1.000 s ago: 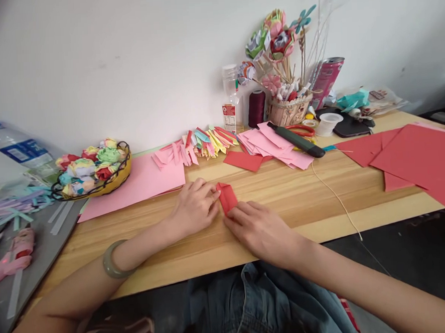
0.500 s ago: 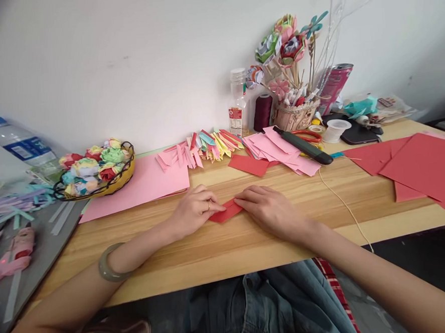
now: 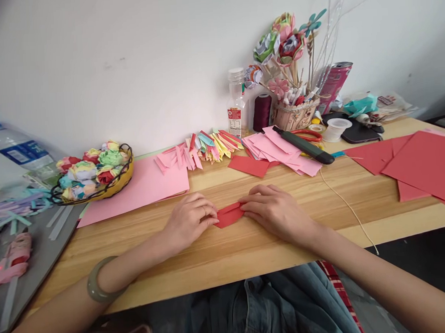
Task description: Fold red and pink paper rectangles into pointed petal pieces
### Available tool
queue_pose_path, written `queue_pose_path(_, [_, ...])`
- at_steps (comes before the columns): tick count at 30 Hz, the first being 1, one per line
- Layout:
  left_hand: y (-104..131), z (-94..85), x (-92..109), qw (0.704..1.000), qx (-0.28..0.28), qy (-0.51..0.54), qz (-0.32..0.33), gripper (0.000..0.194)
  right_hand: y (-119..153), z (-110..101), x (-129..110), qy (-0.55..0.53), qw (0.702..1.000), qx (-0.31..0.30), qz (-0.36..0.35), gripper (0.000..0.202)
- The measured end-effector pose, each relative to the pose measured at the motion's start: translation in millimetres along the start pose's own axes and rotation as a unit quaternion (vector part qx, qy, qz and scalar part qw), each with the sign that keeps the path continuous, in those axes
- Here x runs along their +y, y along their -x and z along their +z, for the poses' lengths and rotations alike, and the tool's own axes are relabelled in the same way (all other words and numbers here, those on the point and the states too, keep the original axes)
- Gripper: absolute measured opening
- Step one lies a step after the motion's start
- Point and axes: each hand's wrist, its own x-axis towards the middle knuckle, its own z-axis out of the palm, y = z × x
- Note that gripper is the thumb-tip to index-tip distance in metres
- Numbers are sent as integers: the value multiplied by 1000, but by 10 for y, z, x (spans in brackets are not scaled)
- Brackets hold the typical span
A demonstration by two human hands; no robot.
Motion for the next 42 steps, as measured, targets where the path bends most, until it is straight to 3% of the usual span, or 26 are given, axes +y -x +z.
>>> queue_pose_path(4, [23,-28,55,992,-3,-102,76,16,-43,-40,53,18,996,-42,-75,25])
queue_pose_path(9, [62,-63,124,975,-18,-178,131,16,-77,-87,82,-43,994,-91,-34,27])
queue_pose_path(14, [60,-58,152,985,-29,-155,69,15,-103,-81,65,-48,992,-115,-20,30])
queue_pose_path(18, [41,-60,152,999,-24,-20,-38,13,-108,-16,97,-106,988,-114,2,30])
queue_pose_path(21, [28,-86,161,990,-37,69,-114,15,-80,51,158,-168,981,-91,25,29])
queue_pose_path(24, [22,-121,187,982,-58,94,-152,11,-47,91,209,-201,975,-87,43,26])
queue_pose_path(29, [24,-135,199,983,-59,87,-148,8,-38,52,174,-198,975,-86,62,24])
queue_pose_path(36, [24,-91,149,988,-27,90,-124,7,-14,10,7,-93,992,-51,70,21])
queue_pose_path(42, [34,-87,141,980,-29,124,-150,10,-48,-24,-49,-81,988,-71,106,21])
